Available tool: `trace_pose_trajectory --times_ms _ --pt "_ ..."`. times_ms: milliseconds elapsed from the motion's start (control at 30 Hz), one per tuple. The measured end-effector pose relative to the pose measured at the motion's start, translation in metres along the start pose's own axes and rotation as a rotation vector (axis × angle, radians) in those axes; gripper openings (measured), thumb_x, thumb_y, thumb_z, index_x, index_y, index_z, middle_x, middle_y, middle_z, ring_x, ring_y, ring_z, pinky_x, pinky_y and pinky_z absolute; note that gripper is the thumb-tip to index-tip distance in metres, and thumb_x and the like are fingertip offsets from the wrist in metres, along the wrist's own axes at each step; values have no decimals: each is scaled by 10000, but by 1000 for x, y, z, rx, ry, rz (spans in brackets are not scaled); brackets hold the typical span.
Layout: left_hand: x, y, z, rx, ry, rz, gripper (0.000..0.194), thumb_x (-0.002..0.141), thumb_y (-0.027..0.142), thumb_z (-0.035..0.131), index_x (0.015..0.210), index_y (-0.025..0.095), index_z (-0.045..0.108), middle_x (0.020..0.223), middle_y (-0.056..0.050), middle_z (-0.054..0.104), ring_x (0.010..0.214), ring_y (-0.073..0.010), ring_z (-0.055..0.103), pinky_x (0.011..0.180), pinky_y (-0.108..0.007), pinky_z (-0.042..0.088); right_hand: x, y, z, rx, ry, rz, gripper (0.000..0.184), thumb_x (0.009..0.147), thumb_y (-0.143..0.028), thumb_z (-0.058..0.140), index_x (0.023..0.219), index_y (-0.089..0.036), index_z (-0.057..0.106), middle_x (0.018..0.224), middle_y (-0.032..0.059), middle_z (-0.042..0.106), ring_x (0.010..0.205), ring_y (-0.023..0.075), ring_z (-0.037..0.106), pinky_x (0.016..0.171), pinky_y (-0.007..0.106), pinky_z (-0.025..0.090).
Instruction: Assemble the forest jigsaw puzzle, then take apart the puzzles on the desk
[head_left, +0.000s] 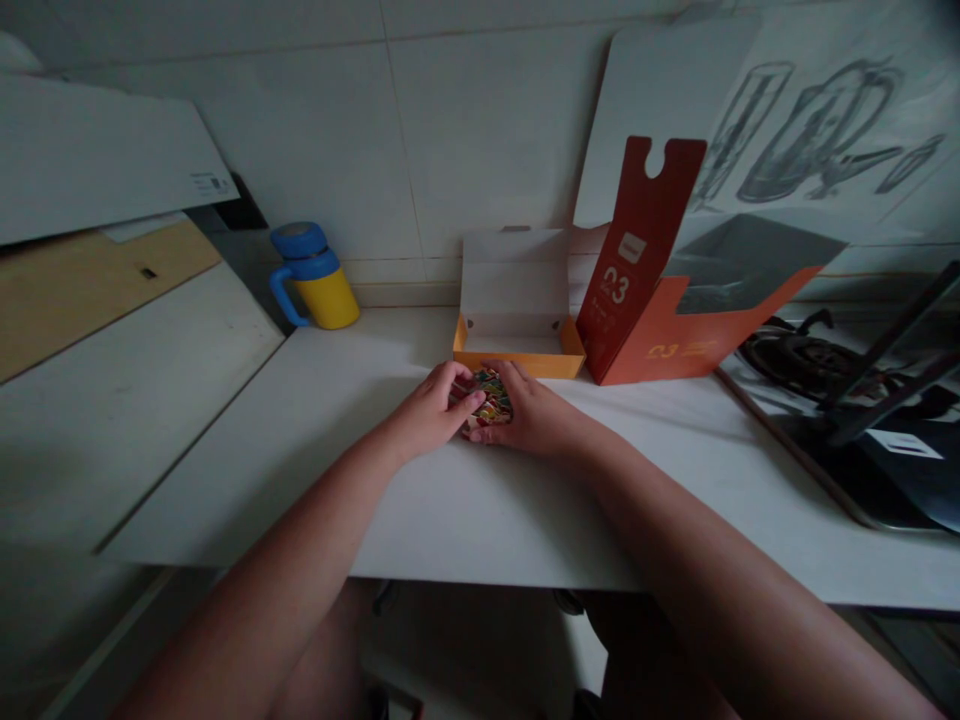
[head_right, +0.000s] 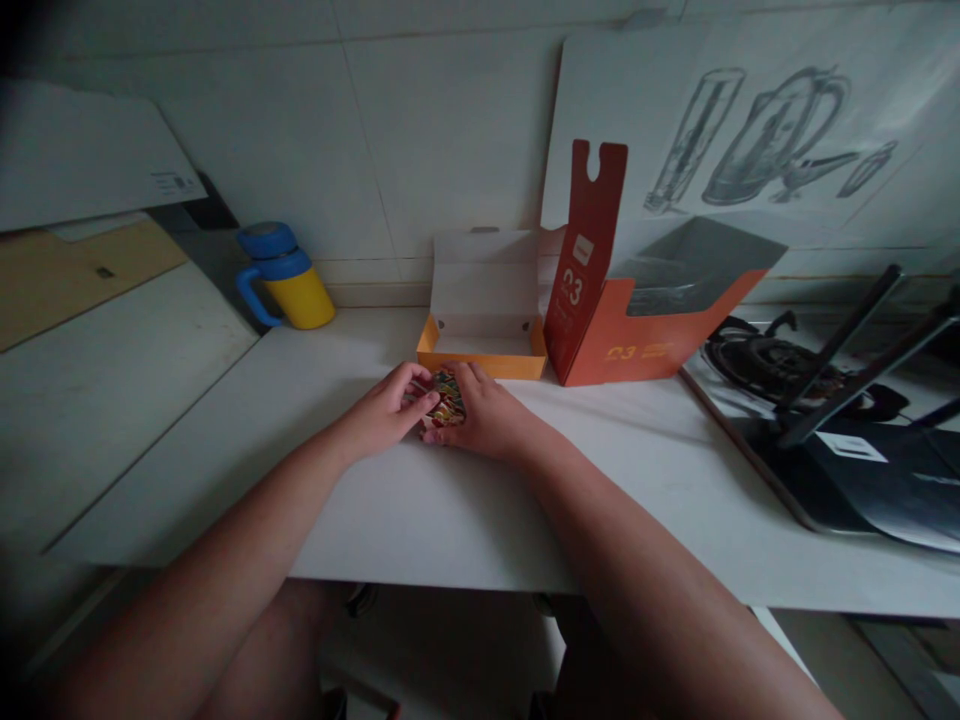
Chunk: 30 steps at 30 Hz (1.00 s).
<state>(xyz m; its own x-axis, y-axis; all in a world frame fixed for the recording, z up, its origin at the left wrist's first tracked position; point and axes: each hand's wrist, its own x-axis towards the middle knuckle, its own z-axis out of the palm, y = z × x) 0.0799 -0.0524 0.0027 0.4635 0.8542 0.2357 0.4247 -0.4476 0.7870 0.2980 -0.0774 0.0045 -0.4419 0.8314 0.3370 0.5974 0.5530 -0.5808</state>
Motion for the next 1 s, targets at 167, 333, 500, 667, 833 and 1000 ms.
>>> trace_pose_trajectory --times_ms 167,333,500,667,833,1000 --pt "1 -2 5 13 83 17 318 1039 508 543 1200 235 520 1225 -100 650 1126 -222 663 1000 -400 551 2 -3 2 30 32 -1 876 780 -527 875 1475 -197 456 1439 201 587 1299 346 619 1070 478 508" --pt "2 1 -1 44 165 6 356 1067 547 465 1233 238 524 1273 -96 656 1170 -227 640 1066 -410 496 4 -5 -3 36 110 -58 868 741 -454 911 1460 -236 476 1390 167 615 1260 338 635 1063 470 508" --pt "2 4 -4 -1 138 6 377 1070 565 439 1237 238 526 1284 -95 672 1195 -228 644 1080 -405 492 2 -3 -3 76 55 -58 1137 628 -480 985 1559 -233 379 1497 199 549 1363 375 572 1121 504 473" --pt "2 3 8 -161 79 -92 435 1070 596 411 1265 230 539 1302 -100 674 1239 -237 635 1131 -430 472 0 -3 3 109 -21 -57 1154 667 -476 967 1598 -237 329 1566 201 508 1413 365 543 1151 494 451" --pt "4 2 28 -568 36 -154 518 1027 672 468 1316 244 508 1294 -89 676 1258 -239 647 1107 -422 518 2 -3 7 109 6 -42 1064 694 -382 949 1570 -217 367 1507 195 571 1356 345 591 1120 470 474" --pt "5 12 38 -724 30 -132 606 1006 762 381 1326 254 462 1348 -117 654 1255 -254 663 1040 -429 564 4 1 14 109 49 -75 1192 642 -366 978 1608 -191 301 1546 221 514 1414 357 533 1173 474 438"
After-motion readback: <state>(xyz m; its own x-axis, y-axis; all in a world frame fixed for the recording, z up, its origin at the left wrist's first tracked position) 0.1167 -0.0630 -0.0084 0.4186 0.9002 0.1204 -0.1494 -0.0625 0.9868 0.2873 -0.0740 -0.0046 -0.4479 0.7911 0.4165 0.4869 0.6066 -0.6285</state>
